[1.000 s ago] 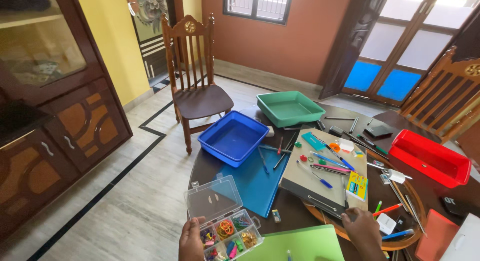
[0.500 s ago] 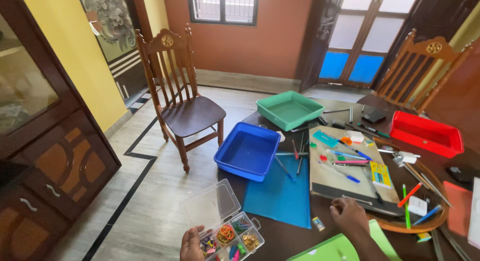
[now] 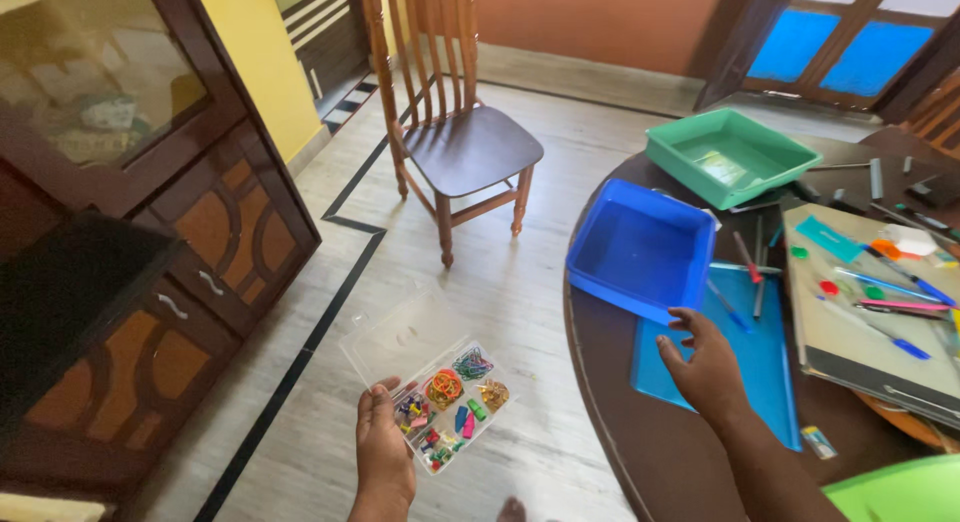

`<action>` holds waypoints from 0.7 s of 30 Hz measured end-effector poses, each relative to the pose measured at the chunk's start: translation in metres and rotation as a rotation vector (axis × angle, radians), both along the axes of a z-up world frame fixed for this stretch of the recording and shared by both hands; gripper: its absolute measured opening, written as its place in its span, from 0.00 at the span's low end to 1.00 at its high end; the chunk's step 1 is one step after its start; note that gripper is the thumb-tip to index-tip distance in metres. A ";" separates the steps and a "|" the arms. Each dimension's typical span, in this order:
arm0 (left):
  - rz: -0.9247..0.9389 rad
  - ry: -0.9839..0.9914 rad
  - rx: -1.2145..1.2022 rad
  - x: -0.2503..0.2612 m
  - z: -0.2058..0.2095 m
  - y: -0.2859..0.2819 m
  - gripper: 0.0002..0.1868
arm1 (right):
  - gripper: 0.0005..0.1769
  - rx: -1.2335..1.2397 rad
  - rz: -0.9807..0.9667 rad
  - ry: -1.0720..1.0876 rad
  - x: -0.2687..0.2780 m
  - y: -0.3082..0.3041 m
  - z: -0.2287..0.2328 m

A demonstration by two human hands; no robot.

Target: The person organizes small stationery items on a round table. They sort colorful rubber bands and paper clips into a clear compartmentalized box, then place pens and other items into blue and green trays. The person closes the compartment box and arranges the trays on the table.

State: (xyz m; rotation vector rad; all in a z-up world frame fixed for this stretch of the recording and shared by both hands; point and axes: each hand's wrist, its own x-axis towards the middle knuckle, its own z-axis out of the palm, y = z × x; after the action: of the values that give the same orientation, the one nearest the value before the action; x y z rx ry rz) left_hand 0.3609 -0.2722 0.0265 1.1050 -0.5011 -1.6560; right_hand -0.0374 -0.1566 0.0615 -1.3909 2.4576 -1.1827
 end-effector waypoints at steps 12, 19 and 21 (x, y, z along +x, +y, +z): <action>-0.076 0.018 0.040 0.028 -0.033 -0.208 0.23 | 0.22 0.065 0.167 -0.197 0.070 -0.278 -0.031; -0.052 0.030 0.106 0.007 -0.048 -0.321 0.24 | 0.20 0.245 0.183 -0.374 0.072 -0.375 -0.068; -0.070 0.040 0.126 -0.006 -0.055 -0.350 0.24 | 0.21 0.304 0.150 -0.399 0.065 -0.393 -0.083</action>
State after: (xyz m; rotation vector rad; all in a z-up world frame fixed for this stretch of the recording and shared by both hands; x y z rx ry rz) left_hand 0.3545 -0.6226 -0.0288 1.1549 -0.4191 -1.7874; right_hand 0.0280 -0.5499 -0.0219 -1.1077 2.1065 -0.9027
